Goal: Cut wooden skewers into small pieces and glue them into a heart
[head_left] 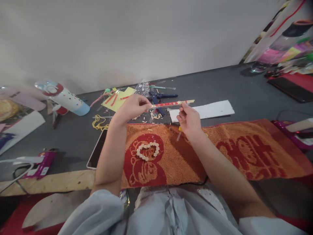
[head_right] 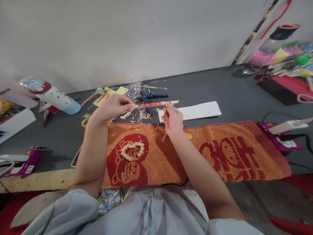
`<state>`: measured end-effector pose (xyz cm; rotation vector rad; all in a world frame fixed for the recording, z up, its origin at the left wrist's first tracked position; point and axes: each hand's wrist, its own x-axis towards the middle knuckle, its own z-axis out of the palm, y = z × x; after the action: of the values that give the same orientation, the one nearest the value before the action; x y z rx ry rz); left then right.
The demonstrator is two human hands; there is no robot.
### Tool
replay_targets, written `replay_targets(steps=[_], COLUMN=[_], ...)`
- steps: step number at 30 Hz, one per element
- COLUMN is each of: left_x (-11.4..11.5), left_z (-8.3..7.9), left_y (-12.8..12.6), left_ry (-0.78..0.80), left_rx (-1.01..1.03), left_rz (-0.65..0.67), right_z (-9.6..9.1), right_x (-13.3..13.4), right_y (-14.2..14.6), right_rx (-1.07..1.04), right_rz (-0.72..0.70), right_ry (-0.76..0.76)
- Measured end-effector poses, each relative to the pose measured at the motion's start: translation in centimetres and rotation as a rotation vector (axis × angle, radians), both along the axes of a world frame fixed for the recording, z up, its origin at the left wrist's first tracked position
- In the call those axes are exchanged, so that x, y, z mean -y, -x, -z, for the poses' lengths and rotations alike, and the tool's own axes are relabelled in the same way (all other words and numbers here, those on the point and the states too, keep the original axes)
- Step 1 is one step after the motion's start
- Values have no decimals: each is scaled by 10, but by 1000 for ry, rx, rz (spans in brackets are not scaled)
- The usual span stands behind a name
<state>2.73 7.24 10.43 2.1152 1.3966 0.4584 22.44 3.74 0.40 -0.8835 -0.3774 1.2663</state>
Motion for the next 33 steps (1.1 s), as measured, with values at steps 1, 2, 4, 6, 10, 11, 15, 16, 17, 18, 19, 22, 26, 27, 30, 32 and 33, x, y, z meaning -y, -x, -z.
replay_targets(steps=[1, 2, 4, 6, 10, 11, 15, 16, 17, 18, 19, 22, 26, 27, 30, 32, 33], left_x=[-1, -1, -2, -1, 0, 0, -2, -3, -4, -4, -5, -6, -7, -7, -12, -16, -18], left_z=[1, 1, 1, 0, -6, -7, -7, -6, -5, -4, -3, -4, -10, -11, -13, -13, -12], left_y=[1, 2, 3, 3, 6, 7, 12, 13, 14, 15, 16, 21, 32, 36, 50, 62, 69], left_ry=[-10, -19, -38, -48, -50, -49, -54, -52, -43, -29, -12, 36, 44, 43, 73, 85, 81], left_rx=[-3, -8, -18, -36, -79, -81, -64, -63, -63, -62, -60, -30, -9, -11, -2, -2, 0], left_rz=[-8, -11, -11, -7, -13, -11, 9, 10, 9, 10, 13, 39, 26, 15, -4, -41, -57], right_z=[0, 1, 3, 5, 8, 8, 9, 10, 10, 10, 10, 8, 6, 6, 8, 10, 11], right_x=[-1, -2, -4, -5, -8, -8, -8, -7, -7, -7, -6, -5, -5, -6, -8, -9, -10], right_y=[-1, -2, -6, -10, -16, -17, -16, -16, -15, -15, -15, -15, -18, -19, -22, -23, -24], right_rx=[-12, -21, -37, -51, -84, -87, -25, -5, 13, 31, 51, 116, 93, 75, 48, 39, 31], right_rz=[-5, -4, 11, 26, 43, 47, 33, 29, 30, 35, 46, 95, 141, 148, 165, 181, 193], right_ry=[9, 17, 22, 7, 3, 9, 11, 8, 4, -1, -6, -34, -53, -48, -35, -38, -40])
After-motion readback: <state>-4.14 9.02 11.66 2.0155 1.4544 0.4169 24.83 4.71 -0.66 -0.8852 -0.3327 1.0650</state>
